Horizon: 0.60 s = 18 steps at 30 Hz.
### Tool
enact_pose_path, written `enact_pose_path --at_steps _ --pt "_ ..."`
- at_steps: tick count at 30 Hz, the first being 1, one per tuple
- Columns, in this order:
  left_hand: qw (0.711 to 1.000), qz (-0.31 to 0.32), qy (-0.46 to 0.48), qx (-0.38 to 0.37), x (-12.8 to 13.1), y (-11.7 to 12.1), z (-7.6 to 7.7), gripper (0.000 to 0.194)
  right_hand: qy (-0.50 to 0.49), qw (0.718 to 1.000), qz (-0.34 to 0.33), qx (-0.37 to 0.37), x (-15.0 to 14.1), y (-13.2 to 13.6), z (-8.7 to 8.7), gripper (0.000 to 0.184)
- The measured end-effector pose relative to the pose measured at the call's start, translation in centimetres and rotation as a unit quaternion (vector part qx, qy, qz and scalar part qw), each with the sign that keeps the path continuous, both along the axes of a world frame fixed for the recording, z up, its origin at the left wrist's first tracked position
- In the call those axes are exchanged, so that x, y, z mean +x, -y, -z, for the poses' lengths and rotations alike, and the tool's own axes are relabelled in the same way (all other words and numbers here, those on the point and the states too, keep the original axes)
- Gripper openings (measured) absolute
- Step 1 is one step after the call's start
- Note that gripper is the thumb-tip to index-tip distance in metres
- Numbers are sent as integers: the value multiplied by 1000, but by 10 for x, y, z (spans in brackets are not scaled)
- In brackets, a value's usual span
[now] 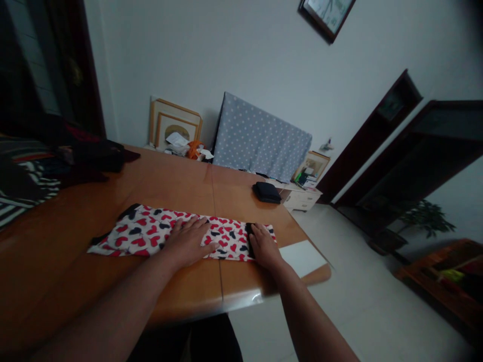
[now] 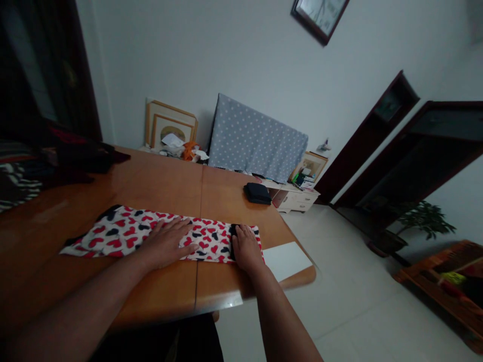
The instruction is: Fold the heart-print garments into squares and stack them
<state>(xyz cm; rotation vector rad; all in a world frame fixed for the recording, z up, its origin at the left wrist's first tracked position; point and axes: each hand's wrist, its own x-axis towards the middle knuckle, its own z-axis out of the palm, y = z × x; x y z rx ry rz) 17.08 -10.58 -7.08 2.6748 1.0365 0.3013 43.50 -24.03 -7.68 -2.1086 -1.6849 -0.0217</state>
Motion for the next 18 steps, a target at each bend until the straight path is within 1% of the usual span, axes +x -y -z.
enact_pose_path --at_steps 2,3,5,7,8,10,12,14,16,18 --pt "1000 2 -1 1 0 -1 2 86 -52 998 3 31 6 2 -4 55" --pt "1000 3 -1 0 0 -2 3 87 -83 995 20 56 12 5 -7 55" --pt "1000 4 0 -1 0 -3 3 88 -135 980 91 116 26 13 -15 54" --pt "1000 5 2 -2 1 -3 3 87 -153 960 181 148 44 23 -22 51" --pt "1000 5 3 -3 1 -3 3 86 -152 955 215 137 52 29 -25 49" --pt "1000 5 7 -3 1 -3 2 85 -156 953 248 75 67 38 -28 46" --pt "1000 7 11 -4 1 -2 2 85 -171 952 254 -2 74 42 -28 44" --pt "1000 9 14 -4 1 -2 2 84 -186 946 260 -55 76 42 -26 41" --pt "1000 9 14 -6 1 -3 3 84 -190 943 260 -79 75 40 -23 38" --pt "1000 9 14 -6 1 -3 4 84 -186 949 243 -80 72 36 -20 33"
